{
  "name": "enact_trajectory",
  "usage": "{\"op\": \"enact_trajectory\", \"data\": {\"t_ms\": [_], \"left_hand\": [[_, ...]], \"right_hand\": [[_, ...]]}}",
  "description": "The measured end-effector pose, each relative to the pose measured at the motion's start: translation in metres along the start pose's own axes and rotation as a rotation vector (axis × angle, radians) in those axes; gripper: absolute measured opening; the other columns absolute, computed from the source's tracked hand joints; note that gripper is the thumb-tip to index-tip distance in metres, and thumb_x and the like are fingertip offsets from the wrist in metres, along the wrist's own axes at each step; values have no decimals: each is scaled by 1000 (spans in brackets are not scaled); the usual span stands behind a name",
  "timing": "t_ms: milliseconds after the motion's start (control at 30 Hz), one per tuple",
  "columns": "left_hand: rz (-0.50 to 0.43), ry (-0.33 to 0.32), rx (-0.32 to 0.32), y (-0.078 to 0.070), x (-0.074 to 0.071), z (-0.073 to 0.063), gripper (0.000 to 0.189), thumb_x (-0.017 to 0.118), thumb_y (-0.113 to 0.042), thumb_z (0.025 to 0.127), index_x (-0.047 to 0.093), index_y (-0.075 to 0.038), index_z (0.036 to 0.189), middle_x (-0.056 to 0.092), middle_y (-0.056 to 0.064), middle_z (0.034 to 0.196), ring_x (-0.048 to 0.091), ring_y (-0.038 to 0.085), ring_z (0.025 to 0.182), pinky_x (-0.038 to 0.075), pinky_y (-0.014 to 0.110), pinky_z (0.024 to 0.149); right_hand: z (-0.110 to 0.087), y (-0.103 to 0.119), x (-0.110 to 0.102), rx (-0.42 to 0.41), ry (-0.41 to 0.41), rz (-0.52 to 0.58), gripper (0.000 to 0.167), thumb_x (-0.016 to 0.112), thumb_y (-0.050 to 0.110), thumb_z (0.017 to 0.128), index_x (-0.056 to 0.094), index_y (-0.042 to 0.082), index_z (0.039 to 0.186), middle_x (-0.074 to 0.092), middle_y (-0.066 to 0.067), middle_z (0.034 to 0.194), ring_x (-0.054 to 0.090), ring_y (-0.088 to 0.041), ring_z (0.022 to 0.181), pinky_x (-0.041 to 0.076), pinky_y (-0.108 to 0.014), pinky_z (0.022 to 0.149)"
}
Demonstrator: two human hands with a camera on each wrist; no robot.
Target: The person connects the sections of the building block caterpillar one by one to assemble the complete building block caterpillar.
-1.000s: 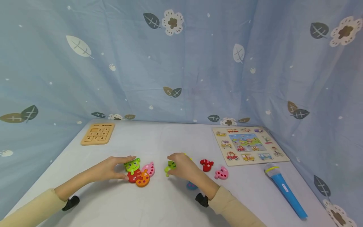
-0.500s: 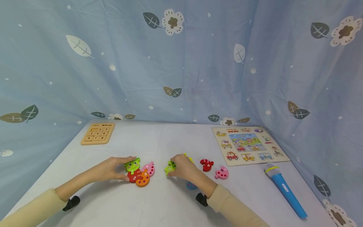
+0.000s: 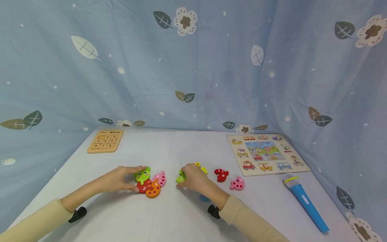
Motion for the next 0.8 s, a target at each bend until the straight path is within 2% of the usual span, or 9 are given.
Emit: {"op": "enact_trajectory", "data": {"t_ms": [333, 800], "left_hand": [[-7, 19, 4, 1, -1, 3, 82, 79, -45, 75, 49, -10, 142, 46, 15, 143, 44, 34, 131, 40, 49, 105], [-17, 43, 4, 1, -2, 7, 80, 81, -40, 75, 49, -11, 142, 48, 12, 143, 45, 32, 130, 41, 49, 104]], "right_hand": [[6, -1, 0, -7, 36, 25, 59, 86, 24, 73, 64, -5, 120, 67, -13, 115, 63, -21, 102, 56, -27, 83], [19, 11, -7, -90, 41, 66, 56, 83, 12, 75, 62, -4, 124, 63, -14, 125, 61, -23, 111, 53, -28, 90]]}}
Point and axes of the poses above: each hand's wrist, its own z-axis towards the middle knuckle, its own x-axis out of the palm, y = z × x, the point moved 4 cm from there along z, towards the middle knuckle
